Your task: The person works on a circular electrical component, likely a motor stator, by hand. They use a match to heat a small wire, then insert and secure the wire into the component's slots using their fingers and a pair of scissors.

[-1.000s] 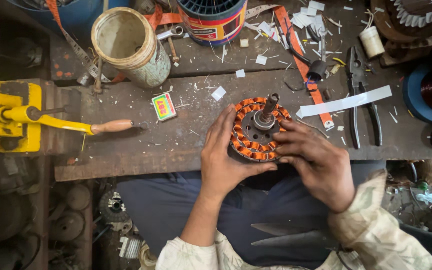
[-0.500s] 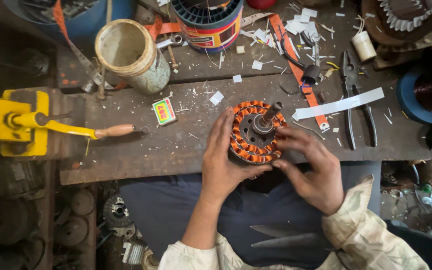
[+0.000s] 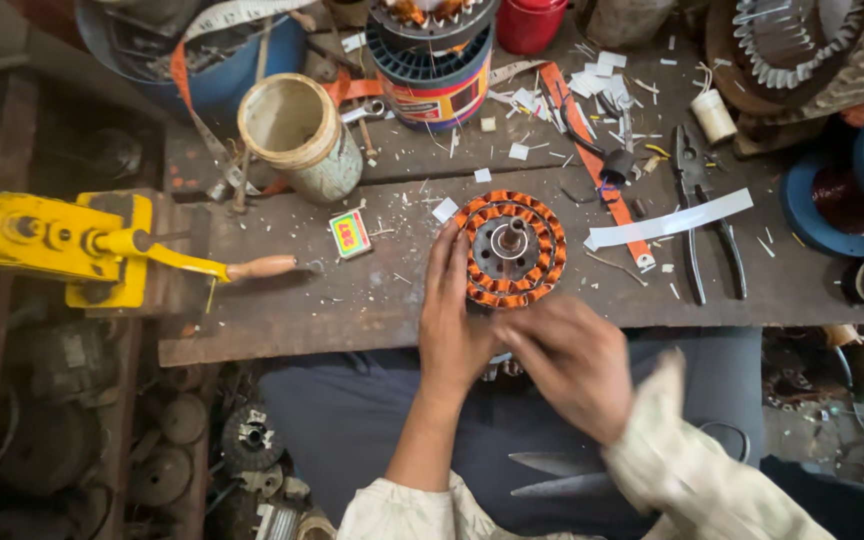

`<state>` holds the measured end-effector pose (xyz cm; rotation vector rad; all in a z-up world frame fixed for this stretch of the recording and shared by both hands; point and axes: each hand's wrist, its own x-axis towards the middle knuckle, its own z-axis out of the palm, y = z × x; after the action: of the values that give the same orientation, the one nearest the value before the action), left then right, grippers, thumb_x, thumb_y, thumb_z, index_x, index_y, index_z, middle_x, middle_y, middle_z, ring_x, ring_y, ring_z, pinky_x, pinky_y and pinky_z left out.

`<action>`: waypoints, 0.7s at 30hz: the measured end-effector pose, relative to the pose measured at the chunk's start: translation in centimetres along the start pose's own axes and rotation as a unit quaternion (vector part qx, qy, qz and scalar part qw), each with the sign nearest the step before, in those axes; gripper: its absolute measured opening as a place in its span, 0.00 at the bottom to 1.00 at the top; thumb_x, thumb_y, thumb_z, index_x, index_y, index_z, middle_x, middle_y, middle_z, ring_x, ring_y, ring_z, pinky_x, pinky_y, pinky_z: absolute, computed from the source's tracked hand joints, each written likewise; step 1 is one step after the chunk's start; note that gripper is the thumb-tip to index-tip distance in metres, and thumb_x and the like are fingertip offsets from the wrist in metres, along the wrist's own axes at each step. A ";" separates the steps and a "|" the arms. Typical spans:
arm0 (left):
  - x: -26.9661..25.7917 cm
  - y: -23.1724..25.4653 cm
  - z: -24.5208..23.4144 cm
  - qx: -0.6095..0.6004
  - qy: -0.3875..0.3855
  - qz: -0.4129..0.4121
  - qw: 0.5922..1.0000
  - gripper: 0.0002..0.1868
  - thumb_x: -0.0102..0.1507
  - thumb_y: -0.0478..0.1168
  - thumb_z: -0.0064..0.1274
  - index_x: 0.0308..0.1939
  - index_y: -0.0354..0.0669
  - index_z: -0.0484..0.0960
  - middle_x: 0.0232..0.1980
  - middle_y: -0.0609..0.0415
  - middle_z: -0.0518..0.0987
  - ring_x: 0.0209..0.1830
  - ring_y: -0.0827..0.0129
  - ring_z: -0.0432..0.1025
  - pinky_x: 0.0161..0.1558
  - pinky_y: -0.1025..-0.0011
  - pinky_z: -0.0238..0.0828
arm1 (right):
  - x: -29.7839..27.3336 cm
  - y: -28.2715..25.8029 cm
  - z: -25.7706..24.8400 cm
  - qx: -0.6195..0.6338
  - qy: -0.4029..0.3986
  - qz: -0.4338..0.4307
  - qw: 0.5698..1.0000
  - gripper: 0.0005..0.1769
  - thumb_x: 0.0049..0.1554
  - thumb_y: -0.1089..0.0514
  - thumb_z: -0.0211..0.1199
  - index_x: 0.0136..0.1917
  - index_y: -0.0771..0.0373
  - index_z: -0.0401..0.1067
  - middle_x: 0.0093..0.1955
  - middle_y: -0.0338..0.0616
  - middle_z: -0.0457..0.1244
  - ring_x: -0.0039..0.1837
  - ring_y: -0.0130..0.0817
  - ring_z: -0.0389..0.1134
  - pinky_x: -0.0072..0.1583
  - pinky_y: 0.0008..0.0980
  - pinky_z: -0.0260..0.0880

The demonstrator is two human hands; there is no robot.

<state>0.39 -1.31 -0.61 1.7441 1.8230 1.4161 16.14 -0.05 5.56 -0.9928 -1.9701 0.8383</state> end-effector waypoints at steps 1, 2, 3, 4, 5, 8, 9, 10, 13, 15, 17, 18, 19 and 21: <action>0.2 0.1 -0.1 -0.004 -0.006 -0.008 1.000 0.57 0.47 0.41 0.75 0.76 0.35 0.60 0.81 0.42 0.60 0.82 0.48 0.57 0.79 0.59 0.60 | -0.6 -0.4 -0.7 -0.001 0.001 0.033 0.999 0.10 0.54 0.62 0.70 0.50 0.61 0.81 0.43 0.42 0.70 0.44 0.32 0.71 0.47 0.31 0.72; 0.3 0.2 -0.3 -0.007 -0.013 -0.015 1.000 0.59 0.44 0.44 0.77 0.75 0.35 0.61 0.80 0.42 0.60 0.81 0.47 0.57 0.77 0.58 0.59 | -1.2 -0.8 -1.4 -0.001 0.002 0.067 0.998 0.10 0.53 0.62 0.70 0.50 0.61 0.81 0.42 0.41 0.71 0.42 0.30 0.71 0.46 0.30 0.72; 0.2 0.4 -0.3 -0.012 -0.021 -0.026 0.999 0.62 0.41 0.47 0.78 0.73 0.34 0.61 0.79 0.41 0.60 0.79 0.46 0.57 0.76 0.58 0.59 | -1.7 -0.9 -2.1 -0.003 0.000 0.103 0.995 0.10 0.53 0.62 0.70 0.51 0.61 0.81 0.41 0.40 0.71 0.41 0.29 0.72 0.45 0.29 0.72; 0.2 0.5 -0.3 -0.007 -0.020 -0.024 0.999 0.62 0.40 0.47 0.78 0.73 0.34 0.61 0.79 0.41 0.60 0.80 0.46 0.57 0.76 0.58 0.59 | -1.7 -0.8 -2.6 -0.005 0.000 0.126 0.992 0.10 0.53 0.62 0.70 0.50 0.61 0.81 0.40 0.41 0.71 0.40 0.29 0.71 0.45 0.29 0.71; 0.2 0.5 -0.3 -0.001 -0.020 -0.021 1.000 0.62 0.40 0.48 0.78 0.74 0.34 0.62 0.79 0.41 0.60 0.80 0.46 0.57 0.76 0.58 0.59 | -1.7 -0.6 -3.0 -0.006 0.000 0.148 0.989 0.09 0.53 0.62 0.70 0.49 0.61 0.82 0.39 0.41 0.70 0.39 0.29 0.71 0.45 0.30 0.71; -0.2 0.3 -0.2 -0.011 -0.016 -0.015 1.000 0.62 0.41 0.48 0.78 0.74 0.34 0.62 0.79 0.41 0.60 0.80 0.45 0.57 0.76 0.57 0.59 | -1.6 -0.3 -3.0 0.047 0.003 0.062 0.997 0.09 0.54 0.62 0.69 0.50 0.63 0.79 0.46 0.45 0.67 0.48 0.34 0.69 0.50 0.31 0.69; 0.1 0.2 -0.1 -0.019 -0.011 -0.008 1.000 0.61 0.42 0.47 0.78 0.74 0.33 0.61 0.79 0.40 0.59 0.80 0.45 0.57 0.76 0.57 0.58 | -0.9 0.0 -2.8 0.074 0.007 0.001 0.997 0.09 0.54 0.62 0.68 0.50 0.64 0.78 0.50 0.47 0.66 0.52 0.37 0.68 0.53 0.32 0.69; 0.2 0.1 0.1 -0.018 -0.005 0.007 1.000 0.60 0.44 0.46 0.78 0.75 0.34 0.62 0.79 0.41 0.60 0.80 0.46 0.57 0.77 0.57 0.59 | -0.4 0.2 -2.6 0.096 0.001 0.006 0.995 0.08 0.56 0.62 0.67 0.50 0.64 0.77 0.51 0.46 0.66 0.52 0.35 0.68 0.53 0.30 0.69; -0.3 0.0 0.2 0.000 0.007 0.013 1.000 0.53 0.50 0.42 0.77 0.75 0.36 0.64 0.80 0.43 0.61 0.81 0.48 0.58 0.77 0.58 0.62 | 0.7 0.7 -1.6 0.228 -0.052 0.135 0.963 0.10 0.61 0.59 0.65 0.54 0.65 0.77 0.47 0.45 0.66 0.45 0.31 0.64 0.46 0.28 0.64; -0.2 0.1 0.4 0.019 0.000 -0.008 1.000 0.49 0.54 0.40 0.76 0.74 0.38 0.65 0.81 0.44 0.62 0.82 0.49 0.60 0.77 0.59 0.63 | 2.2 1.1 -0.8 0.372 -0.112 0.357 0.849 0.15 0.66 0.58 0.64 0.63 0.66 0.79 0.37 0.50 0.64 0.32 0.30 0.56 0.34 0.29 0.55; -0.1 0.2 0.2 0.025 0.001 0.005 1.000 0.50 0.52 0.40 0.76 0.74 0.38 0.65 0.80 0.43 0.62 0.81 0.48 0.59 0.76 0.58 0.62 | 2.0 0.4 -1.5 0.312 -0.101 0.313 0.892 0.18 0.65 0.58 0.62 0.64 0.68 0.79 0.35 0.47 0.60 0.31 0.26 0.55 0.33 0.25 0.53; -0.1 0.2 0.1 0.028 0.001 0.010 1.000 0.50 0.52 0.40 0.76 0.74 0.38 0.66 0.80 0.42 0.62 0.81 0.48 0.59 0.76 0.57 0.62 | 2.0 0.2 -1.7 0.281 -0.095 0.291 0.910 0.19 0.65 0.58 0.61 0.65 0.69 0.79 0.34 0.45 0.59 0.31 0.23 0.54 0.32 0.23 0.52; -0.2 0.3 0.0 0.009 0.001 0.002 1.000 0.52 0.48 0.41 0.77 0.73 0.38 0.66 0.80 0.42 0.61 0.80 0.47 0.58 0.75 0.57 0.62 | 2.2 0.2 -1.8 0.305 -0.068 0.252 0.916 0.18 0.65 0.59 0.59 0.63 0.71 0.77 0.38 0.42 0.61 0.33 0.23 0.56 0.35 0.23 0.55; 0.0 0.4 0.0 -0.033 0.002 -0.010 0.999 0.57 0.42 0.43 0.77 0.72 0.38 0.65 0.79 0.42 0.61 0.79 0.47 0.58 0.74 0.57 0.63 | 2.8 0.8 -2.3 0.350 -0.012 0.169 0.921 0.16 0.64 0.60 0.56 0.59 0.75 0.72 0.47 0.38 0.66 0.37 0.22 0.61 0.40 0.22 0.62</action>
<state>0.65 -1.36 -0.29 1.6870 1.7706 1.4565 17.21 3.19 6.96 -0.8807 -1.3381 1.6069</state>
